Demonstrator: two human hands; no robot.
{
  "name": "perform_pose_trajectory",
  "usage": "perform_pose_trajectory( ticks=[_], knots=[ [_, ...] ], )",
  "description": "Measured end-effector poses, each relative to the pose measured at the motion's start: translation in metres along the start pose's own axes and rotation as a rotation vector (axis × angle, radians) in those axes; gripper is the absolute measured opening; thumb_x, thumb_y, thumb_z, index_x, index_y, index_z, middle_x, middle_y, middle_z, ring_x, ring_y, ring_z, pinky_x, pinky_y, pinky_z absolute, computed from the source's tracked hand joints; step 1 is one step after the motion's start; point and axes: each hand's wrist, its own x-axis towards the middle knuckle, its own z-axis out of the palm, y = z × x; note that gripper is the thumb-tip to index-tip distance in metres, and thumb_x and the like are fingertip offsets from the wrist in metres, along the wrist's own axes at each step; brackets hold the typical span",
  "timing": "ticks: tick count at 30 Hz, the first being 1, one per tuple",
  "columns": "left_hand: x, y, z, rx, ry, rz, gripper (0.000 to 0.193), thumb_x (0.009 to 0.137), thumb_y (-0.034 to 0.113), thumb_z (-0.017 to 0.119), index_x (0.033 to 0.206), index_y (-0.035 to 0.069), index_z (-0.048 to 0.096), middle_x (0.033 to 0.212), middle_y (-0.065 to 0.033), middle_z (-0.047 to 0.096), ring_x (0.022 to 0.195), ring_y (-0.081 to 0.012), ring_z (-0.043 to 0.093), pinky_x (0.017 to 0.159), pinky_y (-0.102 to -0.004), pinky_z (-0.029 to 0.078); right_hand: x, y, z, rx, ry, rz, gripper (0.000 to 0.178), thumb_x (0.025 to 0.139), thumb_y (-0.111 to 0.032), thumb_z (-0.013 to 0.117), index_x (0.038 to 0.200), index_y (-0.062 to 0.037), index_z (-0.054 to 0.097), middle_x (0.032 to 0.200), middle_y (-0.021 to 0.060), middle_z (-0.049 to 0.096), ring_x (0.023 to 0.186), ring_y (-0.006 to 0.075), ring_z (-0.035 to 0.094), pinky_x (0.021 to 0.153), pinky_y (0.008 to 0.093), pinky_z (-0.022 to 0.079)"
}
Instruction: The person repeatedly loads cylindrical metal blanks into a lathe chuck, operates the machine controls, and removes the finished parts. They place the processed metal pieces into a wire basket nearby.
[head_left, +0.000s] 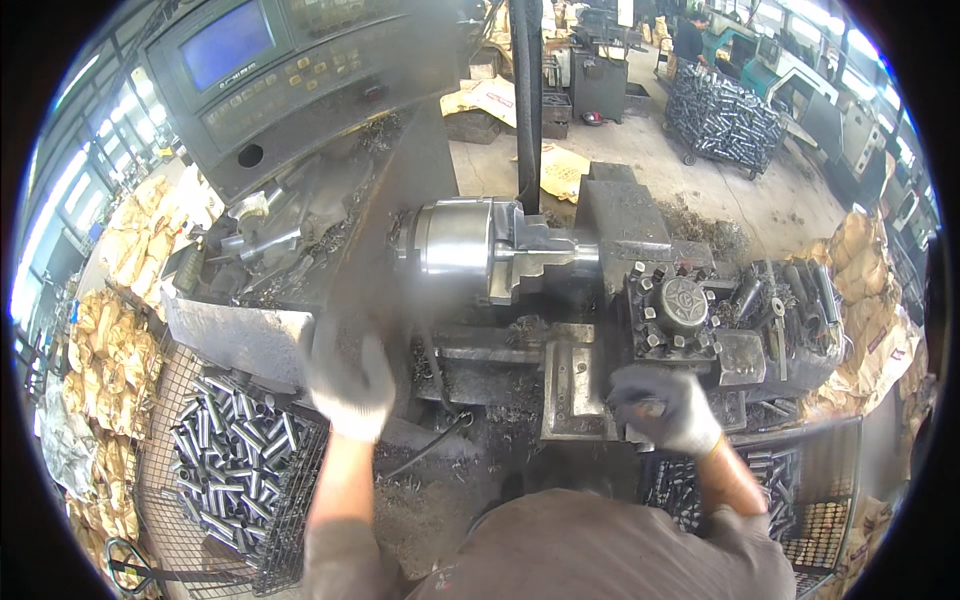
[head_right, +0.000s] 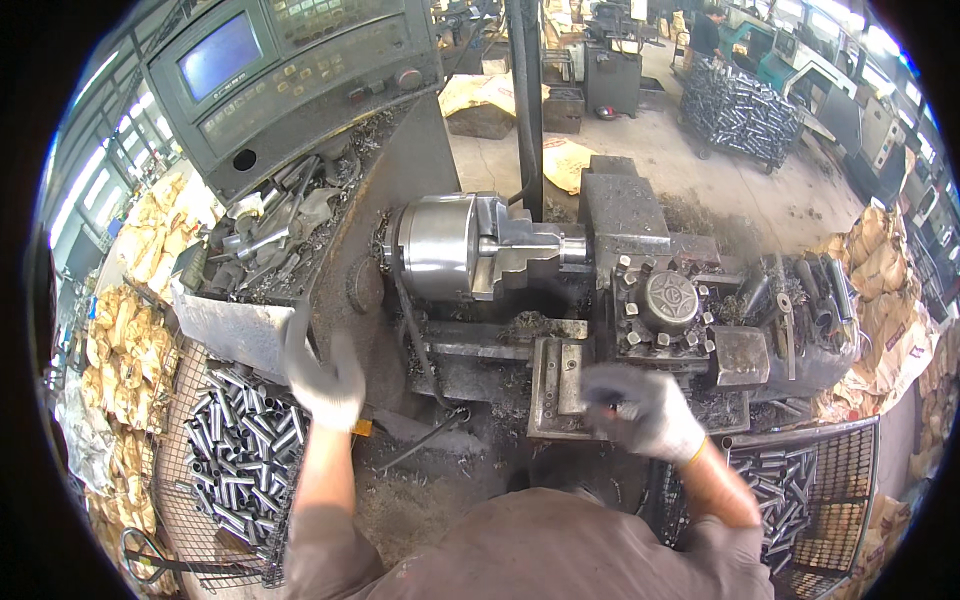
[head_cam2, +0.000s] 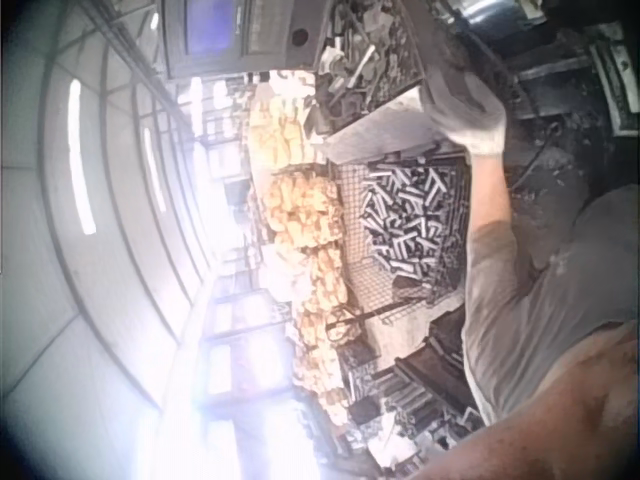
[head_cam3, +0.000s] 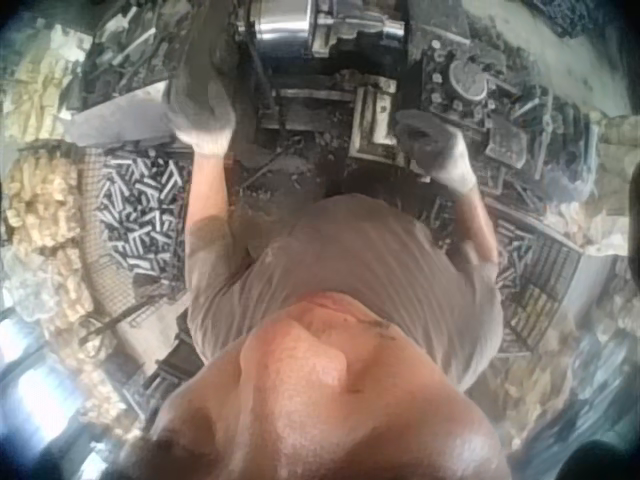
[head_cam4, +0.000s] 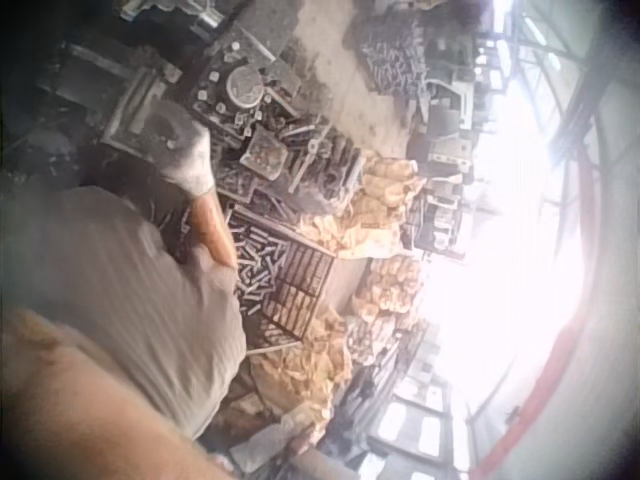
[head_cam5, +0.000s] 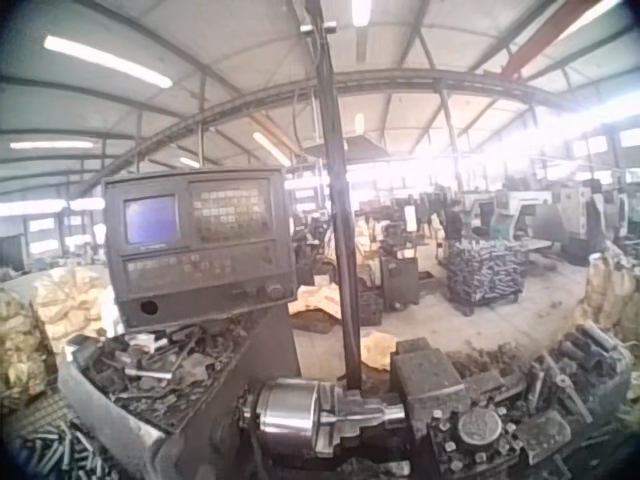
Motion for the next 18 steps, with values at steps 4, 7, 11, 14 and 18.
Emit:
perform_pose_trajectory(
  ticks=[4,7,11,14,18],
  knots=[
    [0.135,-0.016,0.100,0.194,-0.118,0.050,0.062,0.099,0.016,0.064,0.155,-0.004,0.048,0.123,-0.0282,0.073,0.107,-0.0461,0.073,0.097,-0.0514,0.059,-0.029,0.023,0.027,0.073,-0.071,0.092,0.034,0.087,-0.003,0.080,0.121,0.0003,0.075,0.095,0.0097,0.081,0.088,0.0176,0.080,0.081,0.0316,0.064],
    [0.205,-0.031,0.162,0.360,-0.374,-0.143,0.082,0.099,0.025,0.064,0.168,0.004,0.025,0.115,-0.0275,0.076,0.094,-0.0476,0.076,0.088,-0.0546,0.061,-0.055,0.040,0.037,0.087,-0.081,0.229,0.027,0.090,-0.009,0.080,0.116,-0.0017,0.077,0.097,0.0092,0.081,0.088,0.0153,0.078,0.081,0.0331,0.063],
    [0.247,-0.062,0.177,0.527,-0.485,-0.241,0.087,0.096,0.028,0.066,0.169,0.008,0.023,0.111,-0.0291,0.075,0.095,-0.0479,0.076,0.086,-0.0547,0.061,-0.069,0.058,0.034,0.192,-0.164,0.220,0.022,0.092,-0.014,0.078,0.112,-0.0030,0.078,0.093,0.0104,0.079,0.087,0.0145,0.076,0.077,0.0335,0.062],
    [0.224,-0.035,0.174,0.486,-0.323,-0.160,0.085,0.093,0.027,0.070,0.166,0.006,0.031,0.109,-0.0294,0.075,0.096,-0.0484,0.075,0.085,-0.0535,0.061,-0.071,0.060,0.035,0.150,-0.197,0.313,0.032,0.093,-0.013,0.076,0.122,0.0009,0.075,0.098,0.0131,0.080,0.089,0.0156,0.078,0.081,0.0326,0.063],
    [0.103,0.046,0.131,-0.232,-0.262,-0.098,0.042,0.089,0.022,0.074,0.126,0.002,0.069,0.101,-0.0236,0.074,0.086,-0.0448,0.074,0.080,-0.0537,0.061,-0.067,0.079,0.052,0.191,-0.258,0.316,0.032,0.092,-0.013,0.076,0.121,0.0014,0.075,0.100,0.0137,0.081,0.090,0.0143,0.077,0.082,0.0318,0.062]
  ],
)
